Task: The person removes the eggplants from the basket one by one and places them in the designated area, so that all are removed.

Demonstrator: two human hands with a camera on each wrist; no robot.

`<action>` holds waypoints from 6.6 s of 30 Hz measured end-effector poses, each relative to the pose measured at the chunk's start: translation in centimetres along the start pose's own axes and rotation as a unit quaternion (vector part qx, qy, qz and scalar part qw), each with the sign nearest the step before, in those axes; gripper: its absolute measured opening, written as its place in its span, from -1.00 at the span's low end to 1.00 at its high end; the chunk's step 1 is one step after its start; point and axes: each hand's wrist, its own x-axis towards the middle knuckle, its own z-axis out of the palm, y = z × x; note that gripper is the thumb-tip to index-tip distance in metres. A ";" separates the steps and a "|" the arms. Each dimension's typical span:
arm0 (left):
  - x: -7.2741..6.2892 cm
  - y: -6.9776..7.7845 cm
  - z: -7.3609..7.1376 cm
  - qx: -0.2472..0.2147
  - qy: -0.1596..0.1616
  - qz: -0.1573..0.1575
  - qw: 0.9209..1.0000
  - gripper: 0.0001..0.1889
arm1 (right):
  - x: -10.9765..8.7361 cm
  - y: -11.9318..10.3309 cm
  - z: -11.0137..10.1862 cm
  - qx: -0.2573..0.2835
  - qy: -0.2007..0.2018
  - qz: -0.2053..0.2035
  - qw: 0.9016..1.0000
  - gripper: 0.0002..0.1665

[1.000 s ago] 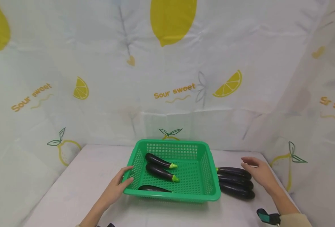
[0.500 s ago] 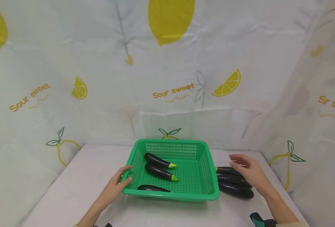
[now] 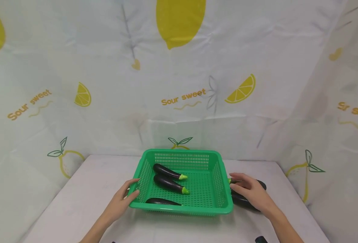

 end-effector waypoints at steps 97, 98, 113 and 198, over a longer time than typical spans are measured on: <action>7.4 5.4 3.2 -0.002 -0.363 -0.030 0.931 -0.82 | -0.6 0.2 3.7 0.072 -0.025 0.041 0.996 -0.29; 7.4 5.4 3.1 -0.003 -0.359 -0.025 0.933 -0.82 | -0.6 0.2 3.7 0.072 -0.025 0.041 0.996 -0.29; 6.4 6.9 0.4 -0.047 -0.292 0.013 0.955 -0.66 | -0.7 0.6 3.8 0.078 -0.021 0.039 0.996 -0.29; 6.6 -8.0 -9.6 -0.060 0.024 -0.126 0.990 -0.39 | -0.6 0.9 4.3 0.068 -0.012 0.035 0.997 -0.28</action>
